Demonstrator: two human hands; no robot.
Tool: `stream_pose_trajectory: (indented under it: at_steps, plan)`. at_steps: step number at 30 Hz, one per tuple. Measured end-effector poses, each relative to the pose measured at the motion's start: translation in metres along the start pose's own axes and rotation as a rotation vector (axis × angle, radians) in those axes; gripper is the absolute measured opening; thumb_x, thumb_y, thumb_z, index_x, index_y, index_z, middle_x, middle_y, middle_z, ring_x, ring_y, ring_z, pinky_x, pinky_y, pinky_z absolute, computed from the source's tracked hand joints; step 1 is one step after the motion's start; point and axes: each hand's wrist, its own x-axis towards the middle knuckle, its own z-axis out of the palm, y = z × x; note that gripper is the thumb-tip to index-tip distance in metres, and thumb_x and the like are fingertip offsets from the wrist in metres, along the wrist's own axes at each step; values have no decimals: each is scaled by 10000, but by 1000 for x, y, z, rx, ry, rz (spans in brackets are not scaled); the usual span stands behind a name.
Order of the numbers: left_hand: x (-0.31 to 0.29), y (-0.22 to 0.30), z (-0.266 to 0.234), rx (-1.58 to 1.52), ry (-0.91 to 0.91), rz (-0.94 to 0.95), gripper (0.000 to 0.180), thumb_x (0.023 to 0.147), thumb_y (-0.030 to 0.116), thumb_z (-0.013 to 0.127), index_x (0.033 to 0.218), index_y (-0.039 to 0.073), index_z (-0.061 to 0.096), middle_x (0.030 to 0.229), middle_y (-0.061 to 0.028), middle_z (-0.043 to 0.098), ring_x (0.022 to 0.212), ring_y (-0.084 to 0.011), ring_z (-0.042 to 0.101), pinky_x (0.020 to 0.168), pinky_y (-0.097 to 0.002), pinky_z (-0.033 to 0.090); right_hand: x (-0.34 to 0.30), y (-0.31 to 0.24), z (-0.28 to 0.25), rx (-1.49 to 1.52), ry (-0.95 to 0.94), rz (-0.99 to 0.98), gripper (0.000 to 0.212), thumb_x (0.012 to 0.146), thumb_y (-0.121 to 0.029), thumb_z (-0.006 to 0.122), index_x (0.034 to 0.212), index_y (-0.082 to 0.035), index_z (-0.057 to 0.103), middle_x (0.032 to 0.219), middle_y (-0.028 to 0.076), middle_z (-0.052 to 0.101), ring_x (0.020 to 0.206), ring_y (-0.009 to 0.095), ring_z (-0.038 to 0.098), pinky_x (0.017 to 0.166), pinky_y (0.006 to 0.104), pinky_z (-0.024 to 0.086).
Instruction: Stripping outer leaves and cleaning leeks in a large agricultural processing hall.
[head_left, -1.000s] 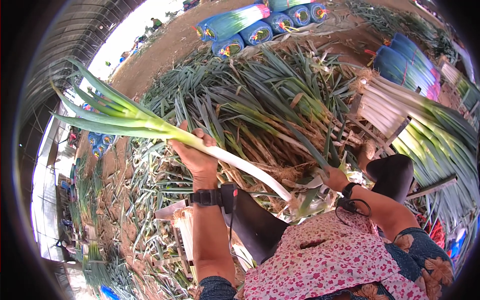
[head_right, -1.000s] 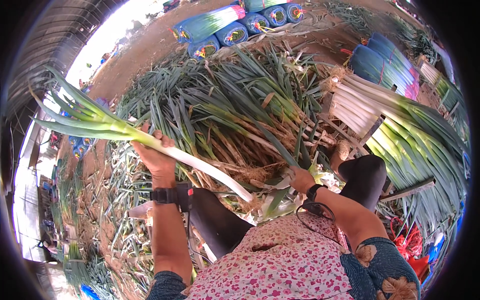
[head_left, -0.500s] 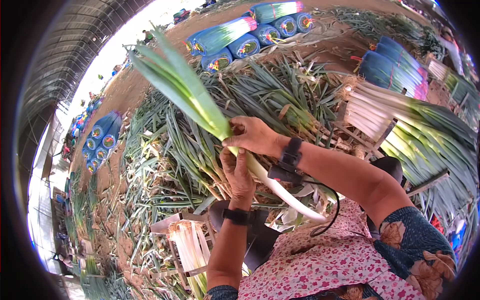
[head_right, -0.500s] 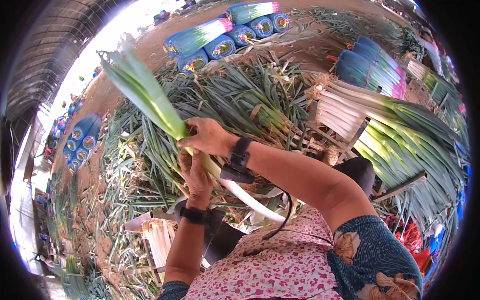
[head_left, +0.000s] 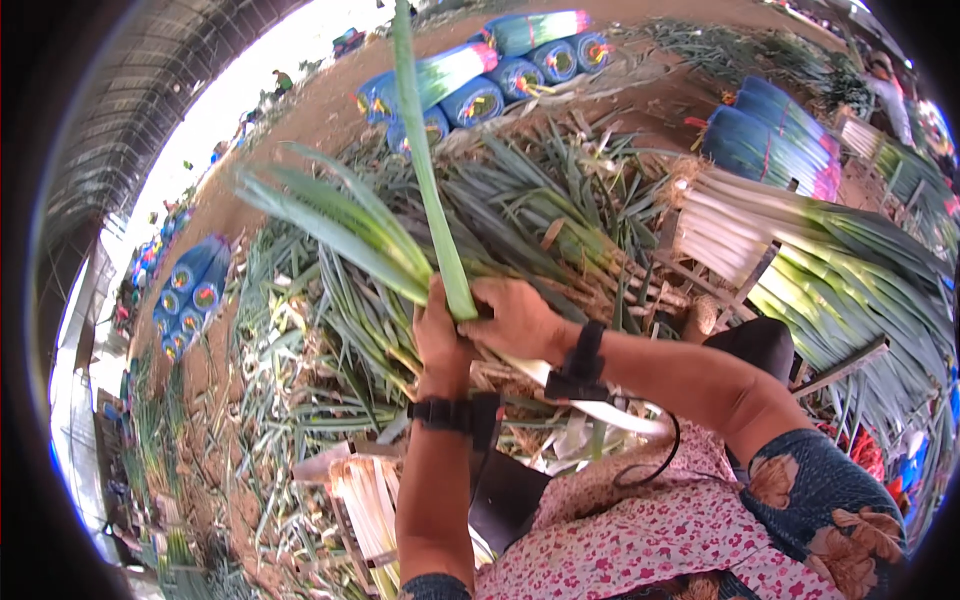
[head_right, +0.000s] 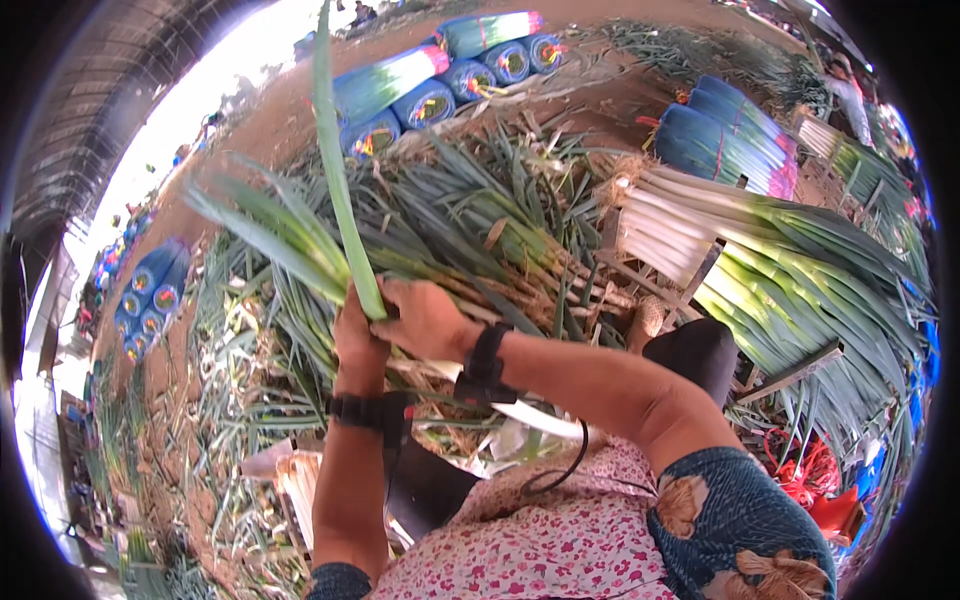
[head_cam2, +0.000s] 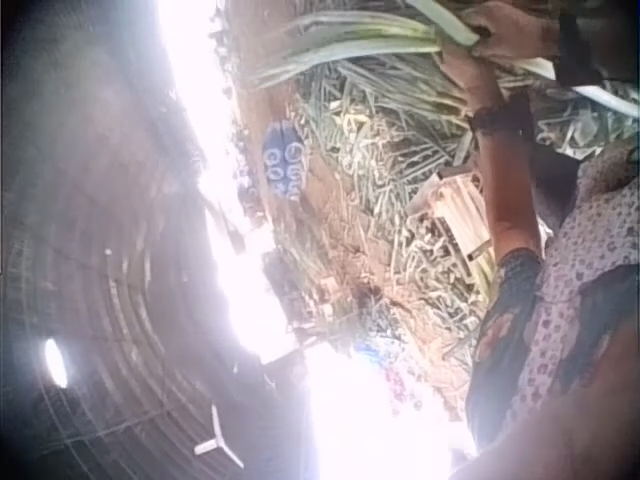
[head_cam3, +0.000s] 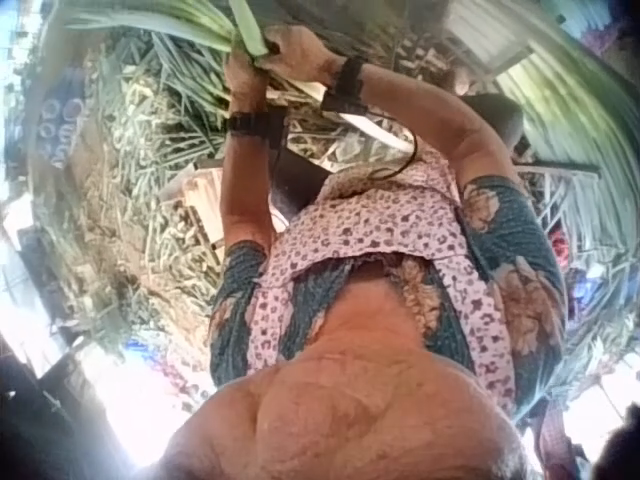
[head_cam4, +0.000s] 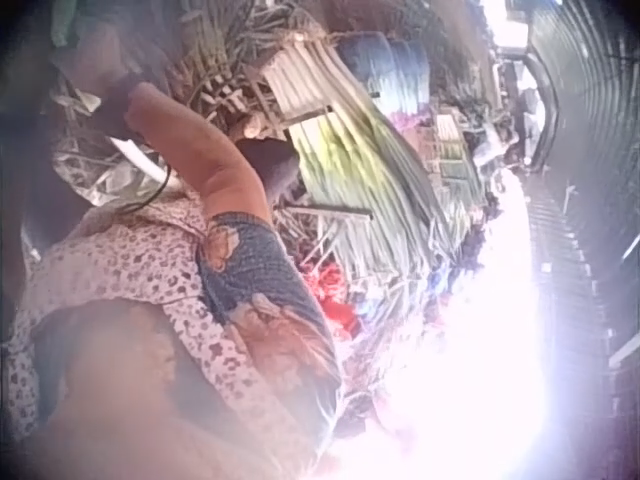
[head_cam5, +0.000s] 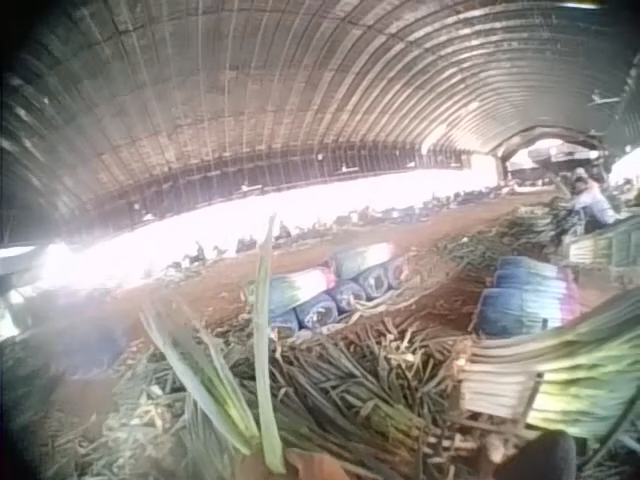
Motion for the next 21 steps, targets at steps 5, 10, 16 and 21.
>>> stream_pose_trajectory:
  at_steps: [5,10,16,21]
  plan:
    - [7,-49,-60,-621,420,-583,171,846,219,616,940,91,551,759,-22,568,614,-138,546,522,-281,458,-21,-48,-20,366,20,23,220,764,-148,640,868,19,541,718,187,574,678,270,598,627,366,451]
    - [-6,-74,-100,-475,658,-601,167,839,222,623,914,95,545,716,-2,530,534,-121,499,432,-269,428,-71,-37,-65,391,-19,-82,280,776,-127,670,1001,-27,538,825,110,607,745,208,591,673,332,469]
    - [-33,-94,-112,-433,761,-514,178,843,249,619,865,113,505,661,0,477,493,-110,459,409,-264,398,-102,-49,-92,850,-94,241,286,819,-74,645,1075,-21,531,854,30,592,830,79,536,754,274,465]
    - [-40,-62,-100,-422,681,-467,268,840,290,613,977,81,515,717,-18,497,548,-124,494,446,-263,441,-26,-15,-141,368,-40,446,246,828,-132,638,1044,-30,578,817,35,594,762,101,558,680,250,484]
